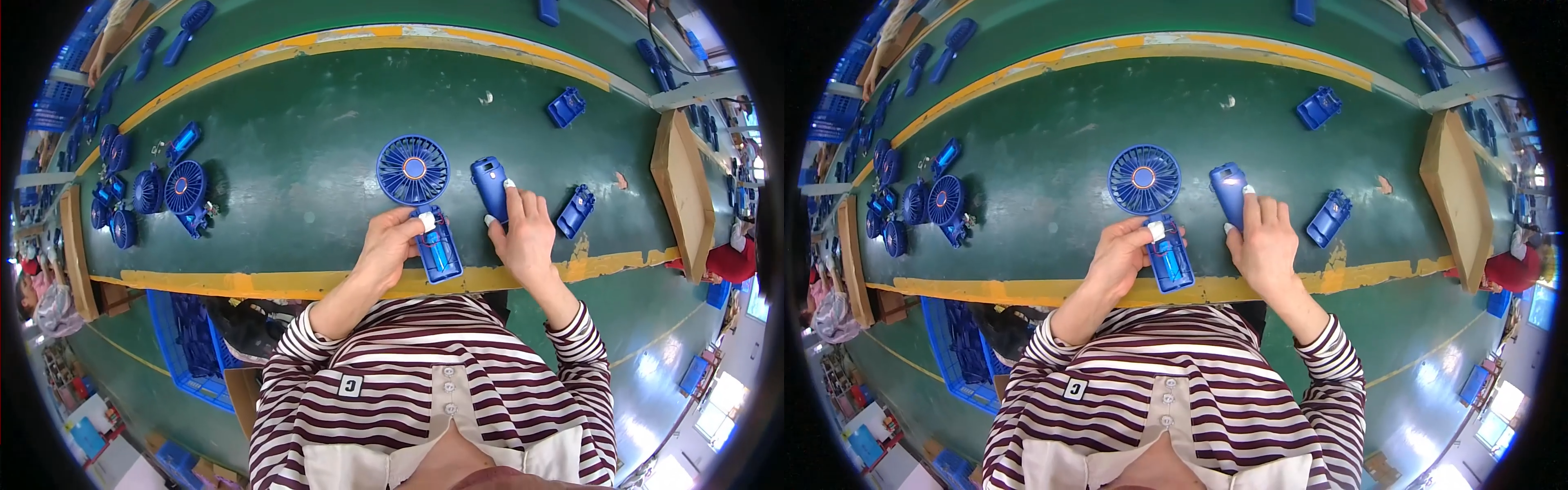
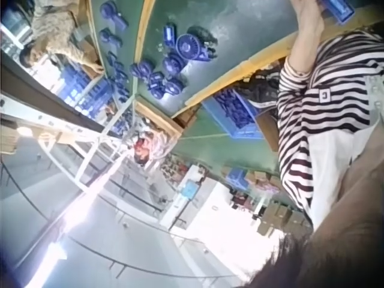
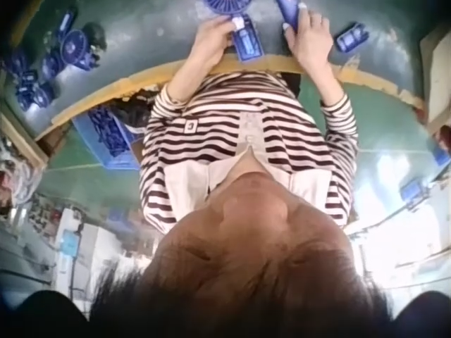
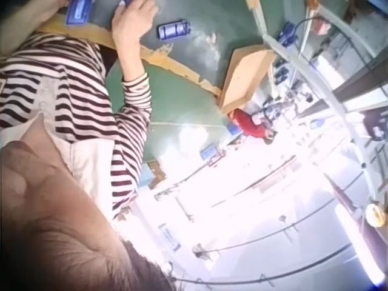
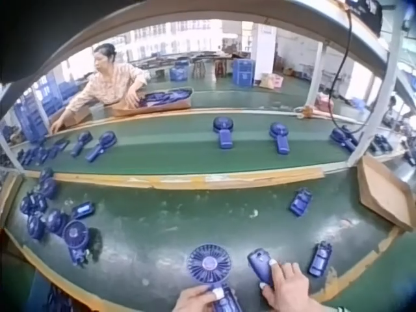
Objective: The person assembles handheld electric fans by hand, fitting circuit boards and batteries into the fan handles, snapping the casing covers closed, and placing the assembled fans onto the conveyor belt.
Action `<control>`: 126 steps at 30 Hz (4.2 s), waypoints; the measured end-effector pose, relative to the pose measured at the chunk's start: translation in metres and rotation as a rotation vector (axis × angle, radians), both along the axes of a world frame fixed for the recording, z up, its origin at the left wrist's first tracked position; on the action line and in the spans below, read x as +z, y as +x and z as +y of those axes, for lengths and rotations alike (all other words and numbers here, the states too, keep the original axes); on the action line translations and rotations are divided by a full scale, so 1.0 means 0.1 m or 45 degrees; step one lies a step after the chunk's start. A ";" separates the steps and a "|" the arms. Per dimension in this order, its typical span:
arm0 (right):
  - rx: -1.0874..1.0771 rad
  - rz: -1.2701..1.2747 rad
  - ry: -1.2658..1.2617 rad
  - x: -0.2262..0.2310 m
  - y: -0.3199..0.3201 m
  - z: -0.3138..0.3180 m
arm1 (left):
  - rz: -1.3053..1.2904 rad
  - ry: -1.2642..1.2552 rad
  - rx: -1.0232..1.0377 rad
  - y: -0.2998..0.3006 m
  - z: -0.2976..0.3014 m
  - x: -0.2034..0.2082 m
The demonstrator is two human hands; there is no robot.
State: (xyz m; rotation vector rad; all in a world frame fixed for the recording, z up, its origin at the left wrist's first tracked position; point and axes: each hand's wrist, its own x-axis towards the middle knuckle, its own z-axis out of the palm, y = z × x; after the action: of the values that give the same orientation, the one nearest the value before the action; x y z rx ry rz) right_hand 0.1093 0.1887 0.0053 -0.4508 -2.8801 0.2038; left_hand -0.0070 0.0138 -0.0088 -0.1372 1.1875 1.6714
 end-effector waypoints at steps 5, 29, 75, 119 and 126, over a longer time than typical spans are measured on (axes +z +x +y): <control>-0.098 0.032 -0.497 0.27 0.02 -0.16 | -0.034 0.044 0.035 0.00 0.01 0.00; 0.233 -0.082 -0.549 0.36 -0.11 -0.69 | -0.120 0.064 0.145 0.00 0.00 0.03; -0.170 0.019 -1.904 0.05 -0.36 -0.40 | 0.187 0.323 0.112 0.01 0.19 -0.13; -0.239 0.528 -2.335 -0.08 -0.68 -0.23 | 2.194 -0.221 -0.392 -0.70 -0.20 0.00; -0.201 0.884 -2.687 -0.20 -0.41 0.01 | 2.261 -0.336 -0.625 -0.48 0.02 0.01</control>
State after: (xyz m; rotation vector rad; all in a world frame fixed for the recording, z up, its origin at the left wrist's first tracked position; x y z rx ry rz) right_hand 0.0682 0.1898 -0.0145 -0.5705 -0.9325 2.5194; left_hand -0.0550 0.0154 -0.0076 1.6371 2.3523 0.8838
